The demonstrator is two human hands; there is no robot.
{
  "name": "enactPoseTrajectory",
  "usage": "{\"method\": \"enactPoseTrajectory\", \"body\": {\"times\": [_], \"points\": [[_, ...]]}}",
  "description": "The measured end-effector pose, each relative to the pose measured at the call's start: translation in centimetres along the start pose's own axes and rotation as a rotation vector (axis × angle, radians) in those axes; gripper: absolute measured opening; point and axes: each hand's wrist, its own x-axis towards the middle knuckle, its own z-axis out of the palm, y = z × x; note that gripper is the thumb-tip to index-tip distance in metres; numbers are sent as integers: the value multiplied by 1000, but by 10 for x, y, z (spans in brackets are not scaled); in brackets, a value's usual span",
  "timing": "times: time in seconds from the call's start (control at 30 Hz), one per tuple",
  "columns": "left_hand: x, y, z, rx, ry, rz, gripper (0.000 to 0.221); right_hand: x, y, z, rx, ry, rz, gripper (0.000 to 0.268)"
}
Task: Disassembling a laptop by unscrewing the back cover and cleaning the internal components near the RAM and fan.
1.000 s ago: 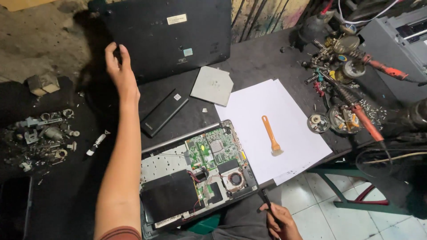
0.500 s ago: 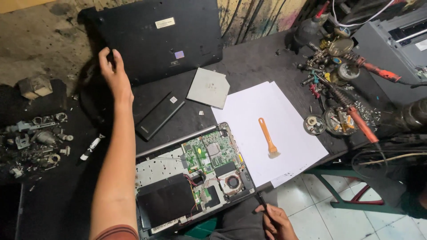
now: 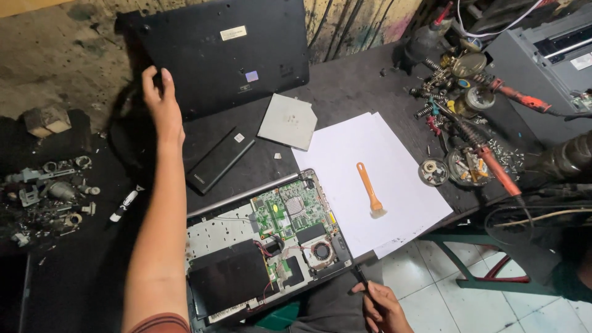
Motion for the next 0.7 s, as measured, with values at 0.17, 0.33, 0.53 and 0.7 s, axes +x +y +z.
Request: {"method": "enactPoseTrajectory", "body": {"times": [0.17, 0.33, 0.53, 0.7], "points": [[-4, 9, -7, 36, -11, -29, 37, -5, -10, 9, -20, 10, -6, 55], [-39, 27, -26, -19, 37, -114, 46, -17, -18, 6, -34, -42, 6, 53], [-131, 135, -80, 155, -298, -139, 18, -83, -96, 88, -518, -146, 300, 34], [-184, 174, -111, 441, -436, -116, 12, -159, -153, 238, -733, -744, -64, 22]]}}
